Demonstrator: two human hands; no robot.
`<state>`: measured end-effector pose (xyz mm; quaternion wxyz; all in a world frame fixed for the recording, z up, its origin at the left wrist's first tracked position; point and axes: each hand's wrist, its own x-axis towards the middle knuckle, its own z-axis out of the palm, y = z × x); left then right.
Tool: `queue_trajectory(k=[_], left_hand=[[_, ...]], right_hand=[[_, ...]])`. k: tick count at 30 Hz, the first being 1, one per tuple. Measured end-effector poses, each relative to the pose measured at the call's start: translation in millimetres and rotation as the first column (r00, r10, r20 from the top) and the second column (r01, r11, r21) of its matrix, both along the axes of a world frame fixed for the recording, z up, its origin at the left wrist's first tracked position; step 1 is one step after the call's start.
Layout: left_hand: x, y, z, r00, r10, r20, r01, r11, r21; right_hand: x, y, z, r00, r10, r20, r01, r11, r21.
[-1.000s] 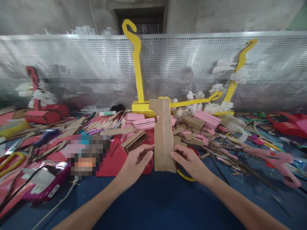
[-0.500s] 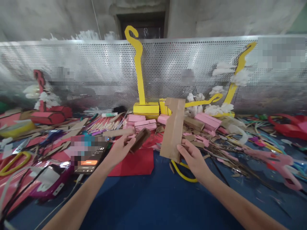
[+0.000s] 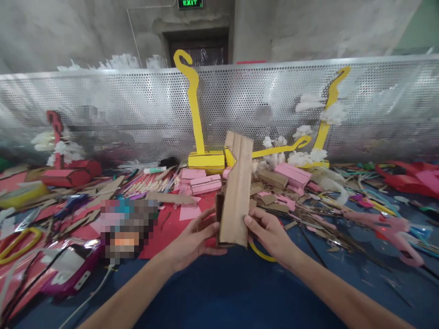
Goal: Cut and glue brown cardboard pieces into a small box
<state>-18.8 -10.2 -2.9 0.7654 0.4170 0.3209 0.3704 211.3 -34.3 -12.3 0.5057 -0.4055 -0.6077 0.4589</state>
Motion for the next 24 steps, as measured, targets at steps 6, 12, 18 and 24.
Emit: queue_trajectory(k=[6,12,18,24], left_hand=[[4,-5,3.2,1.0,0.003,-0.008,-0.003,1.0,0.008],[5,-4,1.6,0.998,-0.02,-0.054,0.021,1.0,0.014],[3,-3,0.2,0.984,-0.009,-0.177,0.03,0.993,0.115],[-15,18,-4.9,0.804,0.354,-0.478,-0.022,0.821,0.571]], right_hand=[[-1,-1,-0.3,0.995,0.032,0.09,-0.032,0.999,0.008],[-1,2,-5.8,0.986,0.067,0.151,-0.07,0.997,0.014],[-1,2,-7.6,0.984,0.048,0.174,-0.053,0.998,0.023],[1,1,-5.5,0.978,0.004,0.208,-0.012,0.999,0.038]])
